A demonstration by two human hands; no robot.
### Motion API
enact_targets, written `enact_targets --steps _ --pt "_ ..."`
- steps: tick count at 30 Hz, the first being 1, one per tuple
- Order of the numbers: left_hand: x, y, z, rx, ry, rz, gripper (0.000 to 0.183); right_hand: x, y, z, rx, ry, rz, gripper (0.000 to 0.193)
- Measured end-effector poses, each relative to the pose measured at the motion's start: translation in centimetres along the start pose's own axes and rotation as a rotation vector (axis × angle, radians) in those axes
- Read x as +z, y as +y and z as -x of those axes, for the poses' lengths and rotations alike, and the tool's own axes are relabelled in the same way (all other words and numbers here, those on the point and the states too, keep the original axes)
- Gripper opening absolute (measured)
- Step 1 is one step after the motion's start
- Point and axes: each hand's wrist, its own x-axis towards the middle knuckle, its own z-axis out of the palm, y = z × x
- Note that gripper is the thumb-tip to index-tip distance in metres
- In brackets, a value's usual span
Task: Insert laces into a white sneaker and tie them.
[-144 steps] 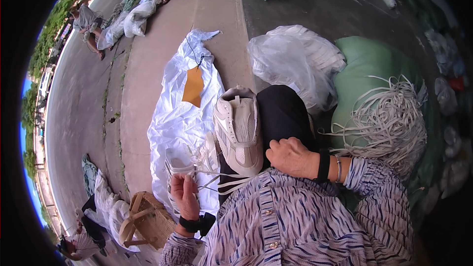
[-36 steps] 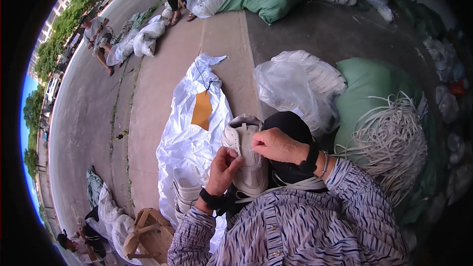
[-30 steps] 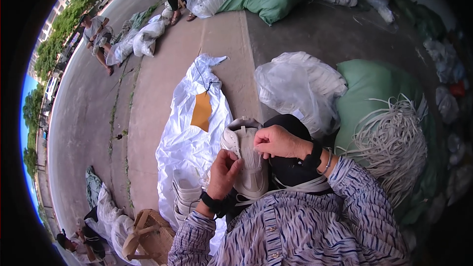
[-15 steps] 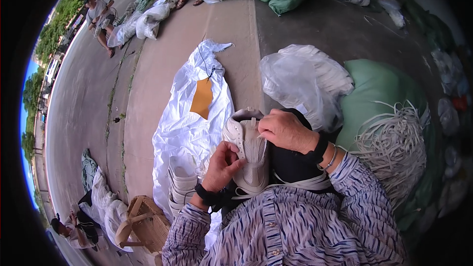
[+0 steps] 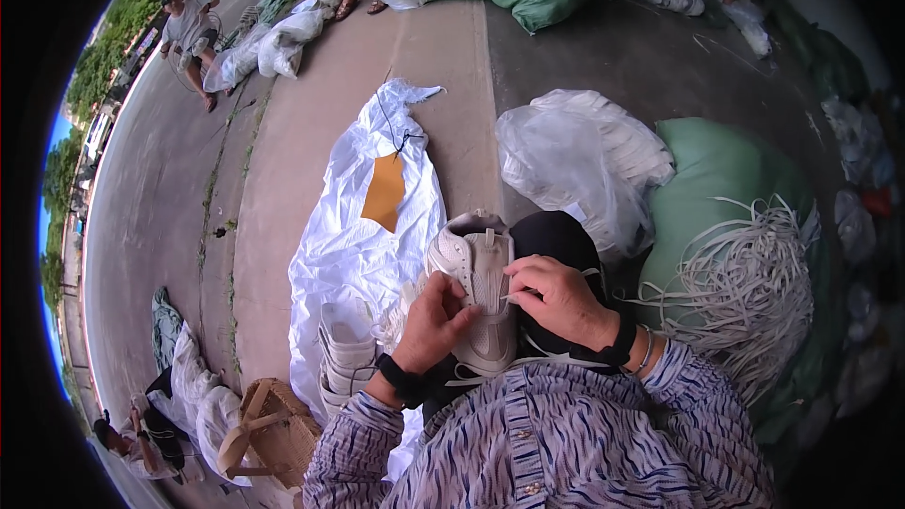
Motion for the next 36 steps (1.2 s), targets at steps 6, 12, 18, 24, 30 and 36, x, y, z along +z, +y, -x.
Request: enact_targets --steps 6,12,18,24,30,36 --pt "0.2 -0.3 0.1 -0.065 0.038 -0.090 0.032 1.3 -0.3 1.8 0.084 -0.068 0.035 0.007" --pt "0.2 0.1 0.2 -0.037 0.053 -0.061 0.033 2.3 0.1 1.2 0.071 -0.055 0.037 0.007" --pt "0.6 0.7 -0.2 -0.070 0.095 -0.199 0.031 2.9 -0.3 1.2 0.164 -0.053 0.057 0.007" --pt "0.4 0.3 -0.4 -0.060 0.090 -0.219 0.031 3.3 -0.5 1.3 0.229 -0.021 0.005 0.006" --pt "0.1 -0.8 -0.1 -0.035 0.066 -0.117 0.032 3.7 -0.4 1.1 0.842 -0.157 -0.789 0.008" --pt "0.1 -1.4 0.4 0.024 0.091 -0.048 0.030 3.4 -0.9 1.1 0.587 -0.187 -0.298 0.011"
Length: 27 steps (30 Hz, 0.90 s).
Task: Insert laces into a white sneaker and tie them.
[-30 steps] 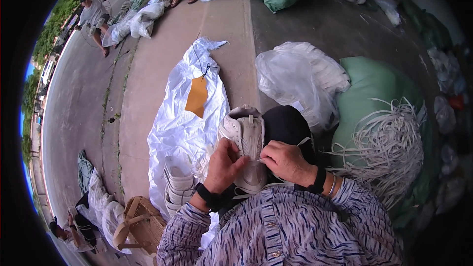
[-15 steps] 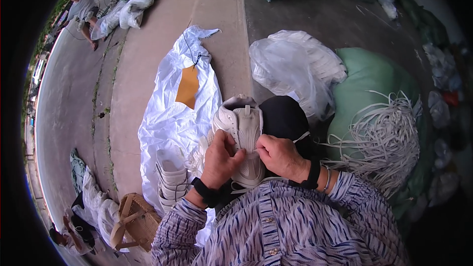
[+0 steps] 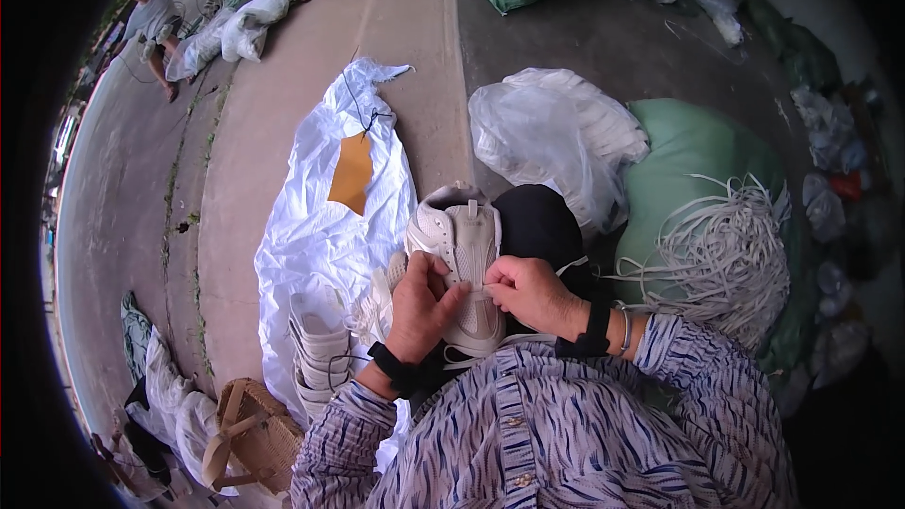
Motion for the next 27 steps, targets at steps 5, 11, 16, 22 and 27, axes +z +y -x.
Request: enact_targets --steps 5,11,16,22,27 --pt "-0.5 -0.3 0.9 -0.008 -0.067 0.134 0.026 -0.5 0.2 1.1 -0.058 0.074 -0.001 0.010" --pt "-0.1 -0.4 1.5 0.048 -0.024 0.105 0.027 1.3 0.4 0.2 -0.194 0.114 0.143 0.009" --pt "-0.1 -0.9 1.9 0.072 -0.043 0.206 0.029 0.3 0.1 0.3 -0.261 0.115 0.250 0.009" --pt "-0.4 0.0 2.6 0.305 0.007 -0.212 0.034 1.4 0.1 0.2 -0.107 0.061 0.022 0.006" --pt "-1.0 2.4 2.3 0.541 -0.031 -0.662 0.028 0.5 0.4 -0.1 -0.201 0.016 0.039 0.007"
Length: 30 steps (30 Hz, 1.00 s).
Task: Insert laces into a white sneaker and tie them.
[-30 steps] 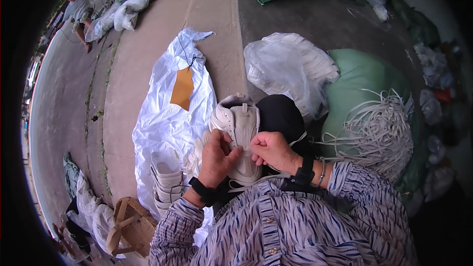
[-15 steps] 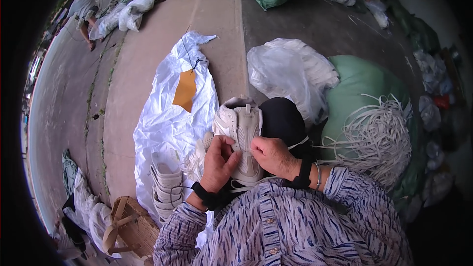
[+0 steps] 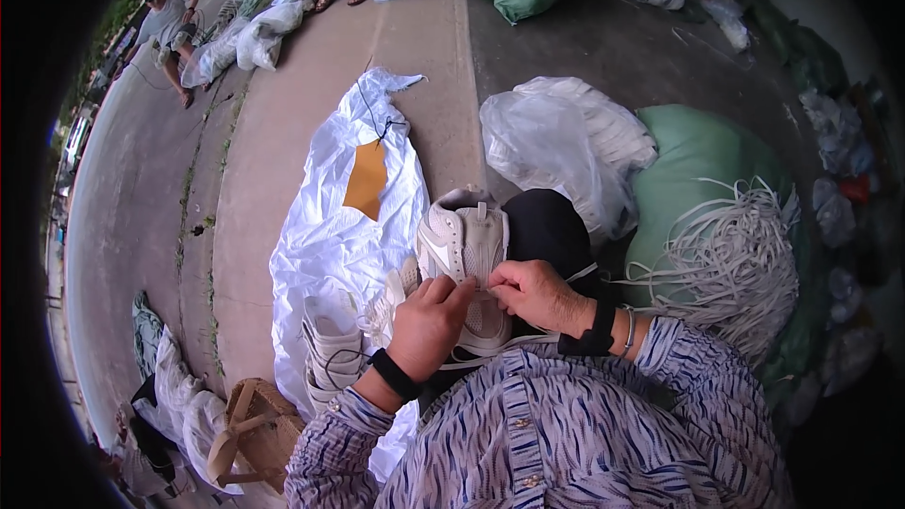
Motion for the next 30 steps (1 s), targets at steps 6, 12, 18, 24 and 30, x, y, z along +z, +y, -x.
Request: enact_targets --steps 6,12,18,24,30 --pt "0.0 0.6 -1.8 -0.071 -0.234 -0.129 0.009 -1.6 -0.6 0.5 -0.037 -0.061 0.132 0.010" --pt "0.5 0.8 -2.0 -0.180 -0.183 -0.059 0.006 -2.1 -1.5 0.1 -0.066 -0.087 0.138 0.013" --pt "-5.6 -3.3 2.8 -0.510 0.254 0.571 0.007 -8.4 -1.4 2.4 -0.016 -0.378 0.409 0.016" --pt "-12.0 -7.3 5.8 -0.635 0.923 0.975 0.022 -17.0 0.3 6.6 0.423 -0.569 0.016 0.017" --pt "-10.6 -7.7 2.0 -0.671 0.827 1.618 0.015 -18.2 1.3 11.6 -0.172 -0.083 -1.081 0.025"
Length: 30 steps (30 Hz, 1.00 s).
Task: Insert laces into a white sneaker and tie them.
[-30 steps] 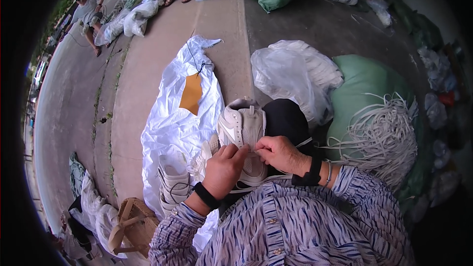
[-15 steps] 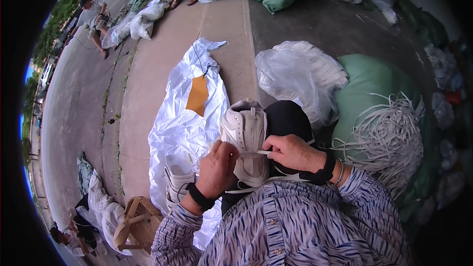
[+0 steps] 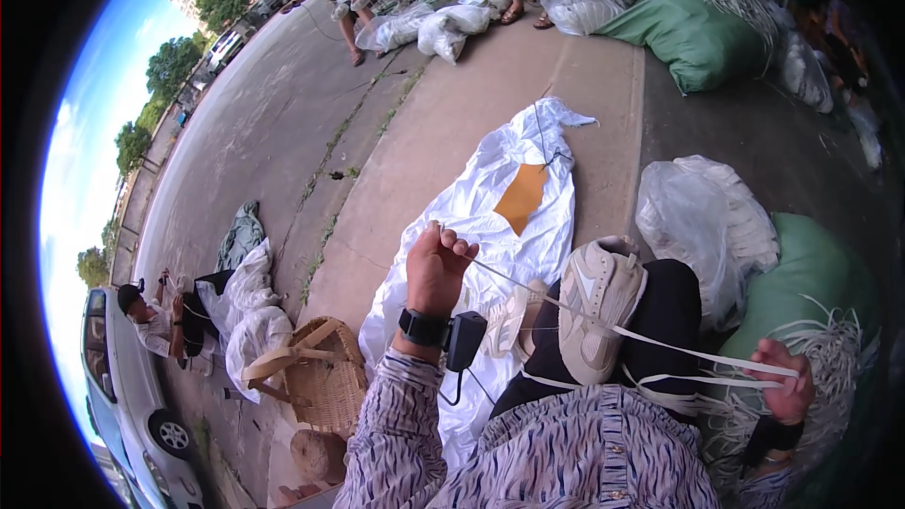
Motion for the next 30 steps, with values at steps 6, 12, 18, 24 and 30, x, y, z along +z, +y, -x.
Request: enact_targets --steps 6,12,18,24,30 --pt "-5.4 2.7 -4.9 0.153 0.156 -0.038 0.021 -3.2 -5.9 2.7 -0.445 -0.004 -0.249 0.023" --pt "-23.5 18.0 -10.6 0.468 0.374 -0.387 0.024 -8.4 -12.6 7.2 -0.656 0.555 -0.115 0.032" --pt "-25.8 8.3 -14.6 0.160 0.685 -0.690 0.022 -11.9 -18.8 13.5 -0.817 0.946 0.080 0.034" --pt "-15.7 0.0 -10.9 0.017 0.532 -0.712 0.021 -13.7 -23.9 20.0 -0.905 1.303 0.348 0.047" --pt "-12.5 -3.3 -9.4 -0.053 0.454 -0.712 0.020 -16.4 -26.8 26.7 -0.838 1.566 0.538 0.057"
